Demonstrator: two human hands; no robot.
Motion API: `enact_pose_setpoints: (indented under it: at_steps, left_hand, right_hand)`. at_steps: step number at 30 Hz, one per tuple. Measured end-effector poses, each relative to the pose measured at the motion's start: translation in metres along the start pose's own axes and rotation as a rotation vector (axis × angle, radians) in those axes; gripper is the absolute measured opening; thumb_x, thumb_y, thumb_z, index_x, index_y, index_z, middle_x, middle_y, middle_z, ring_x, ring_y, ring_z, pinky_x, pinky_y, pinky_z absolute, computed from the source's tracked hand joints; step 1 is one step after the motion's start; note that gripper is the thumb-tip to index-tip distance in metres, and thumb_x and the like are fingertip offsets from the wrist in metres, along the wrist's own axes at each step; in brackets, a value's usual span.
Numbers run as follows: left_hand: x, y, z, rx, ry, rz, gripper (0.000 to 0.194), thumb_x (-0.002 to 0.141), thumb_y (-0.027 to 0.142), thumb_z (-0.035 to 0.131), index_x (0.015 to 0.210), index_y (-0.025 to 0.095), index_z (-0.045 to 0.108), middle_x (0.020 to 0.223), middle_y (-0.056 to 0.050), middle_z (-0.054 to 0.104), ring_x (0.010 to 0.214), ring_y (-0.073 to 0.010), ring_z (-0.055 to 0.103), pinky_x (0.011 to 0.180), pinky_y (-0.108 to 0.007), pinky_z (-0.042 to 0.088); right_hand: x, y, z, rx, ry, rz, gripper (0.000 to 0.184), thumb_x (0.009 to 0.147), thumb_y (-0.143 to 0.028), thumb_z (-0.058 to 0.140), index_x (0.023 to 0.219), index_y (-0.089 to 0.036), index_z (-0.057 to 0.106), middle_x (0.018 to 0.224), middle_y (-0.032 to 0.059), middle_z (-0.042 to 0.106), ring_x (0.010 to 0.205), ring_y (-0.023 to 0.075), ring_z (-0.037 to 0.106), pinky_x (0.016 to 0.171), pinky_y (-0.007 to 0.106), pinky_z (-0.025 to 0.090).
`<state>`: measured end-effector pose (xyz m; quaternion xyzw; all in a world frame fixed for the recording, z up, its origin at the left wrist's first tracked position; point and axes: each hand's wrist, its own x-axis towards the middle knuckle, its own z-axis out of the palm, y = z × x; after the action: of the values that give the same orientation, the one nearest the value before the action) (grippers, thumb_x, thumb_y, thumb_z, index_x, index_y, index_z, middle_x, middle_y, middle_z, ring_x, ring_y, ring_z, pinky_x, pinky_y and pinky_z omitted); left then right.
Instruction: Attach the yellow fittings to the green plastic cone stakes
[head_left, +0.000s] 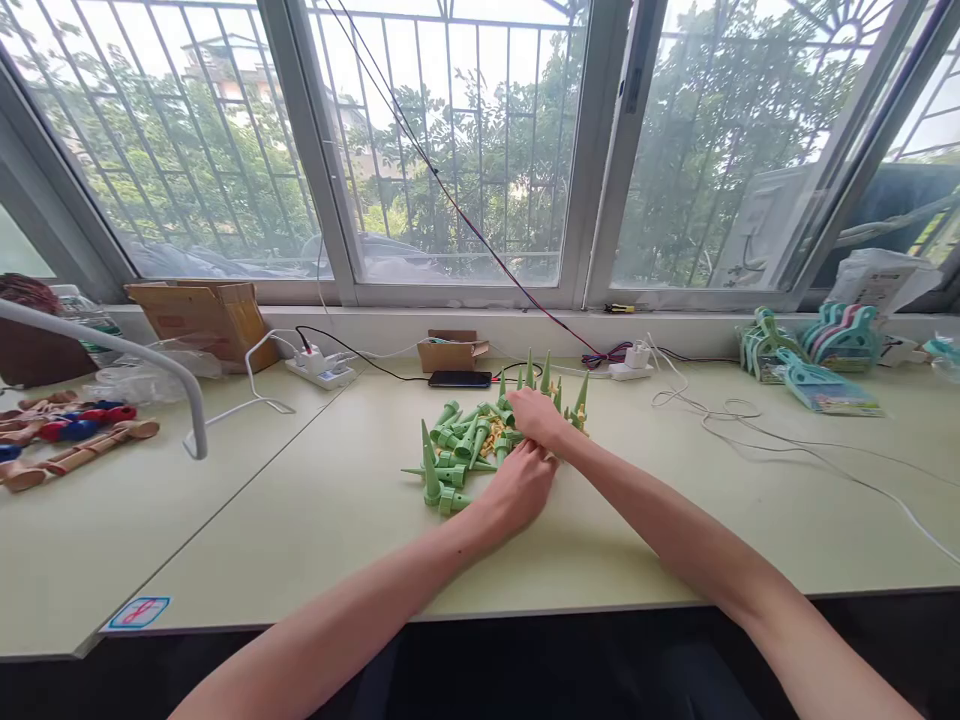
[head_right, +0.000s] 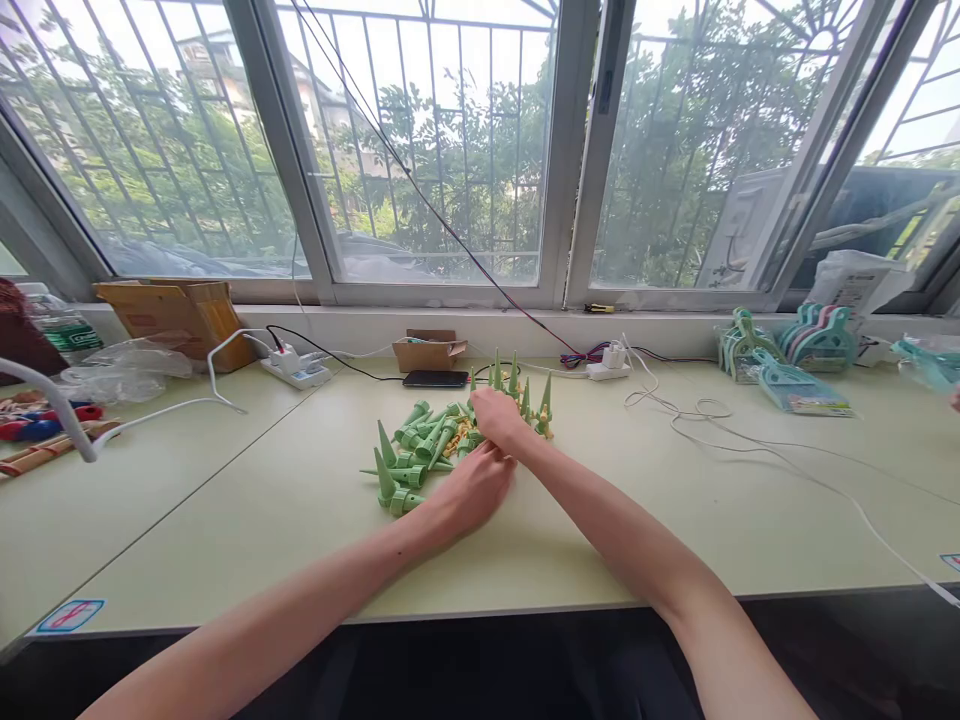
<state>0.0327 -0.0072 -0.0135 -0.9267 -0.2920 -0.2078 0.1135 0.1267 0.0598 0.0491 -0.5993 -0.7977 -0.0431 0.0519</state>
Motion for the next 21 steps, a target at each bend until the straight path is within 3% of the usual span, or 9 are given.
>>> enact_pose_setpoints:
  at_steps: [3, 9, 15, 21]
  left_hand:
    - [0.0, 0.003, -0.003, -0.047, 0.033, 0.006, 0.024, 0.087, 0.007, 0.043, 0.095, 0.01, 0.065, 0.1, -0.016, 0.068, 0.095, -0.0234, 0.064, 0.087, -0.037, 0.053]
    - [-0.001, 0.005, -0.003, -0.114, 0.046, 0.006, 0.023, 0.085, 0.007, 0.045, 0.091, 0.008, 0.067, 0.096, -0.017, 0.069, 0.091, -0.0241, 0.065, 0.083, -0.037, 0.054]
    - [-0.001, 0.003, 0.0, -0.099, 0.04, 0.011, 0.022, 0.084, 0.007, 0.047, 0.089, 0.007, 0.069, 0.093, -0.017, 0.07, 0.091, -0.025, 0.066, 0.084, -0.036, 0.054]
    - [-0.002, 0.004, -0.005, -0.141, 0.035, 0.025, 0.021, 0.085, 0.009, 0.047, 0.08, 0.01, 0.068, 0.084, -0.014, 0.071, 0.082, -0.0227, 0.066, 0.077, -0.033, 0.052]
  right_hand:
    - [0.0, 0.002, 0.01, 0.001, 0.017, 0.017, 0.031, 0.084, 0.0, 0.051, 0.11, -0.014, 0.06, 0.107, 0.0158, 0.068, 0.094, 0.0237, 0.069, 0.069, 0.027, 0.049]
    - [-0.002, 0.005, 0.017, 0.024, 0.063, 0.061, 0.041, 0.082, 0.003, 0.047, 0.119, -0.014, 0.052, 0.104, 0.0142, 0.069, 0.091, 0.0223, 0.069, 0.066, 0.026, 0.048]
    - [-0.008, 0.003, 0.015, 0.052, 0.111, 0.068, 0.035, 0.087, 0.0, 0.045, 0.119, -0.013, 0.051, 0.098, 0.0141, 0.069, 0.085, 0.0217, 0.069, 0.063, 0.026, 0.044]
    - [-0.017, 0.003, 0.014, 0.165, 0.249, 0.04, 0.029, 0.094, -0.011, 0.046, 0.122, -0.014, 0.05, 0.099, 0.0134, 0.068, 0.084, 0.0201, 0.066, 0.065, 0.026, 0.041]
